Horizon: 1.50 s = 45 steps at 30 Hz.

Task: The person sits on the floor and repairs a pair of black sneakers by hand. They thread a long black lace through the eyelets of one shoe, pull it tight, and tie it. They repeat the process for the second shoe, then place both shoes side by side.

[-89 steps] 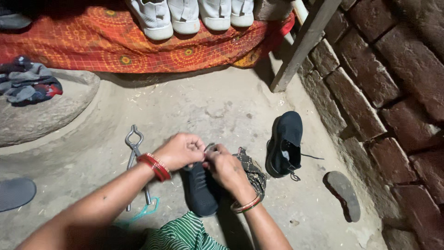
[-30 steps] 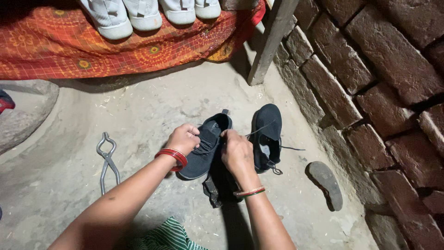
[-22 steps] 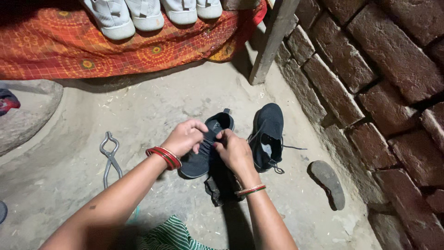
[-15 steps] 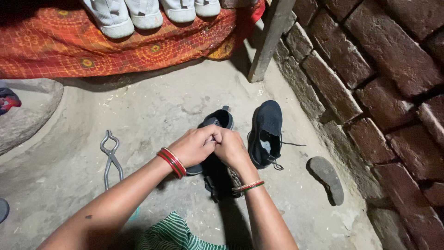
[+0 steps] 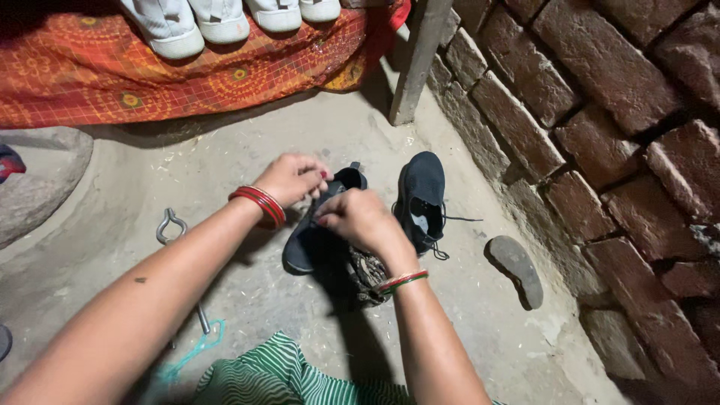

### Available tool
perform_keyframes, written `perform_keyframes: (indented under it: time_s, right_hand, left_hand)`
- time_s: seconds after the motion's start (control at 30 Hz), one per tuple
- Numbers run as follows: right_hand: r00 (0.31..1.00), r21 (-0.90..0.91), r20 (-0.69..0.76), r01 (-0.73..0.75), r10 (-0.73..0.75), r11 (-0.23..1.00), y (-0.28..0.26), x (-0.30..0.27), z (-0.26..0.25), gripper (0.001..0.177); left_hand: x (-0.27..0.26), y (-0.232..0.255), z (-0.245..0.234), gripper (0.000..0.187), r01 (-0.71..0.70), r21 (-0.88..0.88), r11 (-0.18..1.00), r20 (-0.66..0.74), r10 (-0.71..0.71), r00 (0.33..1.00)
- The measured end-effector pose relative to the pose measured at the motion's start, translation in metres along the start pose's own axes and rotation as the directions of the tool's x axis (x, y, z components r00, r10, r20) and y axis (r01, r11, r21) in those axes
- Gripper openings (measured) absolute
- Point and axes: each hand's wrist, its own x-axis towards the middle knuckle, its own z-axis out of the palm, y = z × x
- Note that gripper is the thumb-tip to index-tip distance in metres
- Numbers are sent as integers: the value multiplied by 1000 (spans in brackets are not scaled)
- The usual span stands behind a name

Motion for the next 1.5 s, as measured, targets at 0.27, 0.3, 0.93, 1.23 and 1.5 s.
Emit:
perform_keyframes:
  time_s: [0.27,0.3,0.93,1.23,1.5]
  right_hand:
    - [992,-260,116,71,-42,963,-16,-6,69,17]
    - [989,-283,140,86,-48,955,-18,-7,75,17]
    - [927,-189,336,-106,165,976,23,-11,-9,25]
    - [918,-84,389,-43,72,996,39,-14,-21,26]
    - [959,-120,200,-179,201,976,35,-17,-38,25]
  left_hand:
    - [18,-34,34,19,-40,523,851,156,-50,987]
    - [15,-31,37,23,-1,595,804,145,-106,984]
    - [0,-51,29,13,232,-16,973,36,-232,972]
    - [1,-45,17,14,33,540,841,-38,-15,999]
    - [2,-53,2,21,189,94,977,23,-192,981]
